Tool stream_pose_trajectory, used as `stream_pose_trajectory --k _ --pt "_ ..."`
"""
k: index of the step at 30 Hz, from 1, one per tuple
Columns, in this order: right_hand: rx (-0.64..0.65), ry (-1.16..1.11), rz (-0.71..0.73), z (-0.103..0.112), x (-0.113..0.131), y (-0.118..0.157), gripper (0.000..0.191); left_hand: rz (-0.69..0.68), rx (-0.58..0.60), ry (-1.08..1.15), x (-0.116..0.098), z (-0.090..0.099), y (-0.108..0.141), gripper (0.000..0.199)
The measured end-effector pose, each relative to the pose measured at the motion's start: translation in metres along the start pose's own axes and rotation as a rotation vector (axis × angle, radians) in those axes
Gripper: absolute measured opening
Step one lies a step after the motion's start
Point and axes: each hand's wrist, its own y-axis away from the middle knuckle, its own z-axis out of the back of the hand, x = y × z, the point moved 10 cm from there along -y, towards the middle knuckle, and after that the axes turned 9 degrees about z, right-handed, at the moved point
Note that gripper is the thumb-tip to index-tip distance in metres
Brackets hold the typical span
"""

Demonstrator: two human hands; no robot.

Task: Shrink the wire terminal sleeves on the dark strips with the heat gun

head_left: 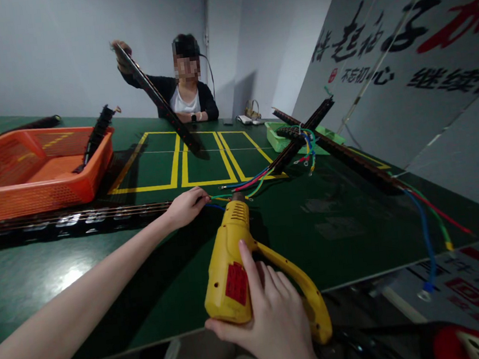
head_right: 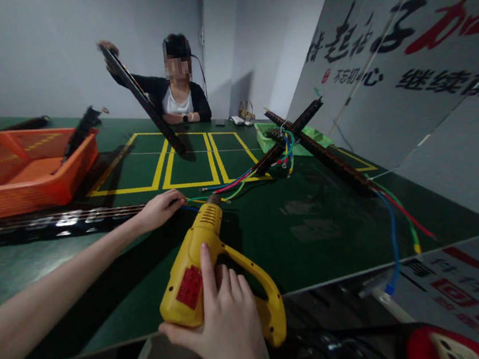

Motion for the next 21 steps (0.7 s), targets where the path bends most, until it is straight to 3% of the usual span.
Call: stream_pose_trajectory --k 9,21 --pt "0.063 -0.08 0.12 -0.013 0.033 -0.014 0.117 0.01 -0.012 -0.018 0.004 -0.001 -0.002 0.036" --pt "0.134 -0.149 0.194 -0.012 0.031 -0.011 0.111 0.027 0.027 -0.001 0.001 0.001 0.002 0.032"
